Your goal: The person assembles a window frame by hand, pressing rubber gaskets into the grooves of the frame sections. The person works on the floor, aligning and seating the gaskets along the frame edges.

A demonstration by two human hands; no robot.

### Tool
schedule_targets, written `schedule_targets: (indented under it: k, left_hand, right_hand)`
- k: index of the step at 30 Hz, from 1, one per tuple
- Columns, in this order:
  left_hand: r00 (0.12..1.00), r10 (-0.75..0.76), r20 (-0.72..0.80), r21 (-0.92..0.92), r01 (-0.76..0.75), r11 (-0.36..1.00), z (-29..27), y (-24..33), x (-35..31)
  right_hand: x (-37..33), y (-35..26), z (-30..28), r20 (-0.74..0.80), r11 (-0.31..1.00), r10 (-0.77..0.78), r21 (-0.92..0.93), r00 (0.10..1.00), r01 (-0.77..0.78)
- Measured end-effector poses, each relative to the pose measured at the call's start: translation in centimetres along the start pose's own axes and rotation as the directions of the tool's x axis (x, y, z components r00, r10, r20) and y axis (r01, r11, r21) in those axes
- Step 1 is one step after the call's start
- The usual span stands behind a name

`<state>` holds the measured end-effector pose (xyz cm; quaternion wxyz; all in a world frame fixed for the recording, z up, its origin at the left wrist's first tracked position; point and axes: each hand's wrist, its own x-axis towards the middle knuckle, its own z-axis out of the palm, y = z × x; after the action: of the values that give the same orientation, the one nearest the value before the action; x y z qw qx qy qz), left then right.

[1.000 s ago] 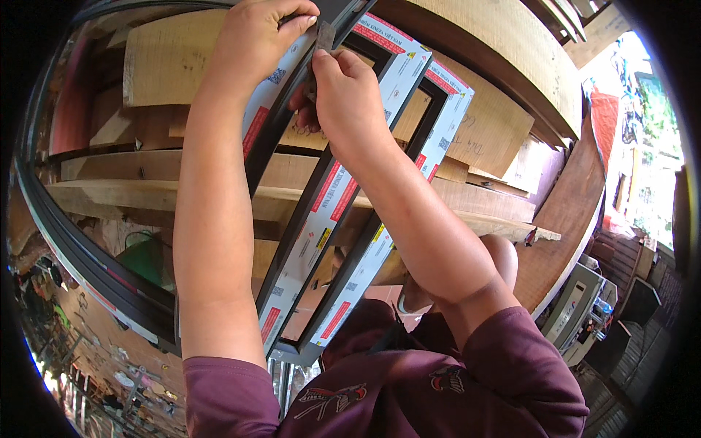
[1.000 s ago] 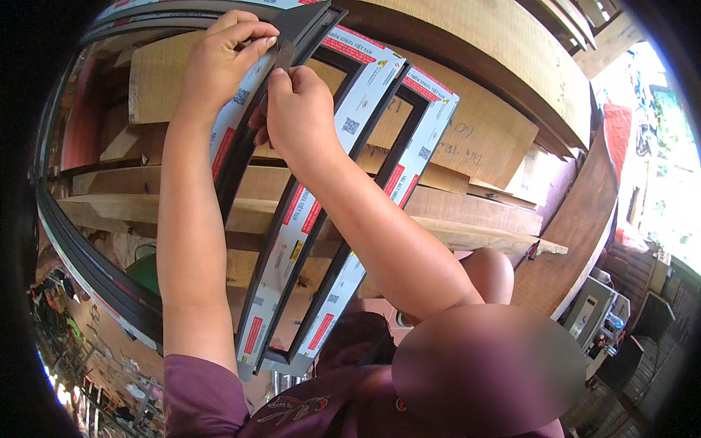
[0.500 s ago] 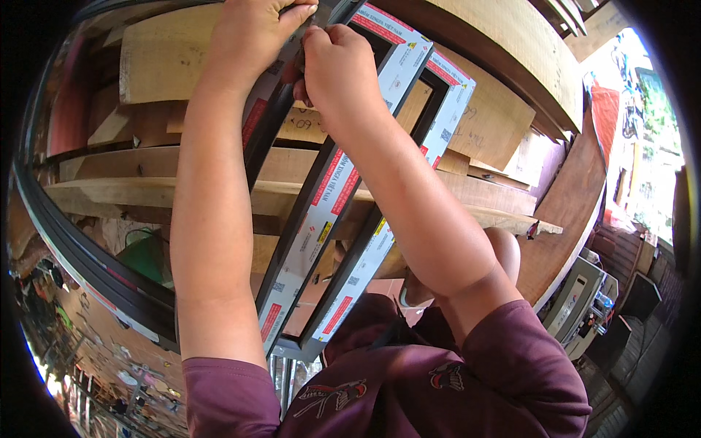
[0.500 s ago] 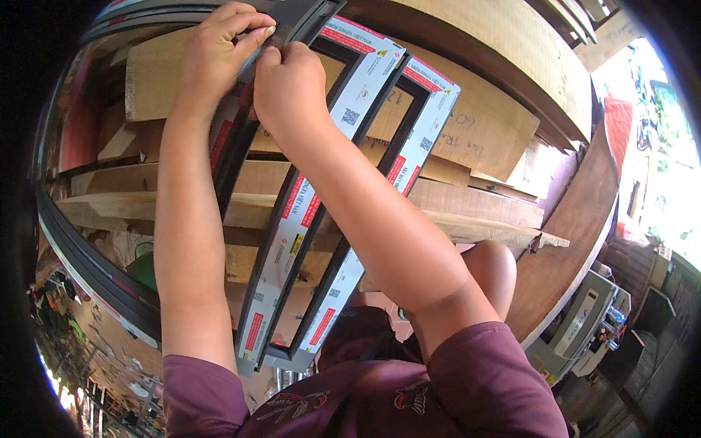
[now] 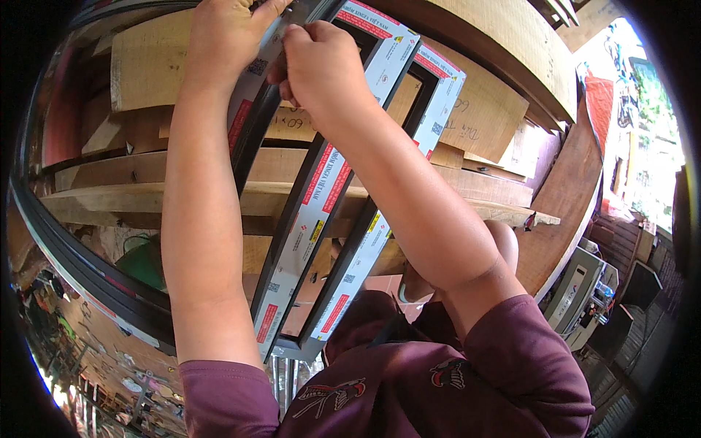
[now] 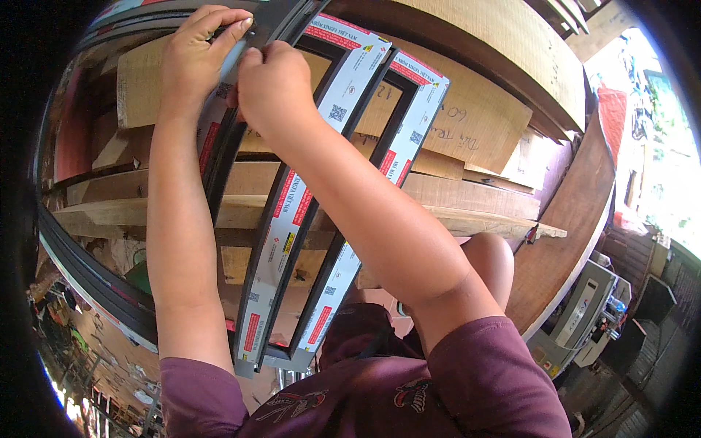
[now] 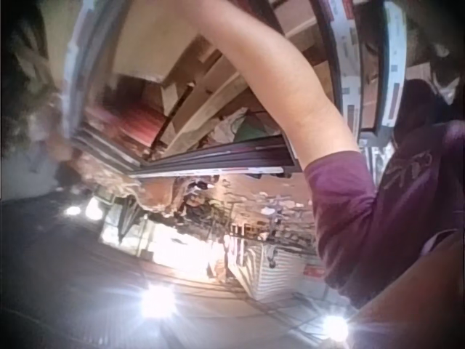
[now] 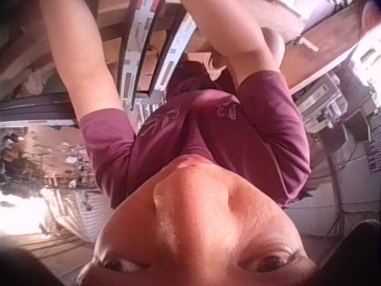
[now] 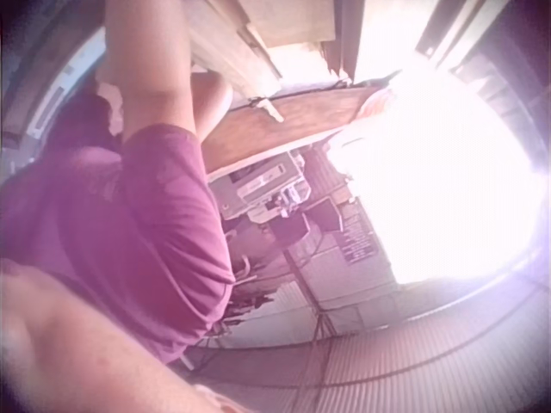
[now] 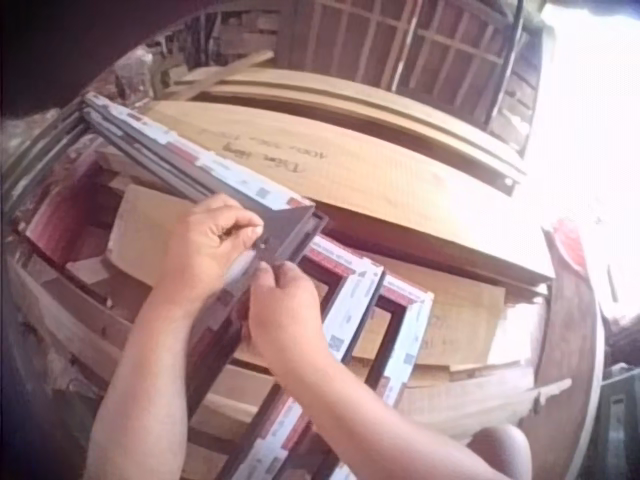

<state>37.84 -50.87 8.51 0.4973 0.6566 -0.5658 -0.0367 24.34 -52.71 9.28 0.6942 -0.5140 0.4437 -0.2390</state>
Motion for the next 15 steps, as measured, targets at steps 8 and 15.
schedule_targets:
  k: [8,15]
  left_hand:
    - [1.000,0.030,-0.009,0.095,-0.029,0.995,0.1,-2.1,0.0]
    - [0.998,0.068,-0.018,0.077,-0.066,0.995,0.0,-2.2,0.1]
  right_hand:
    - [0.0,-0.2,-0.3,0.025,0.997,-0.061,-0.036,0.998,0.062]
    - [0.7,-0.4,0.5,0.024,0.997,-0.068,-0.035,0.997,0.068]
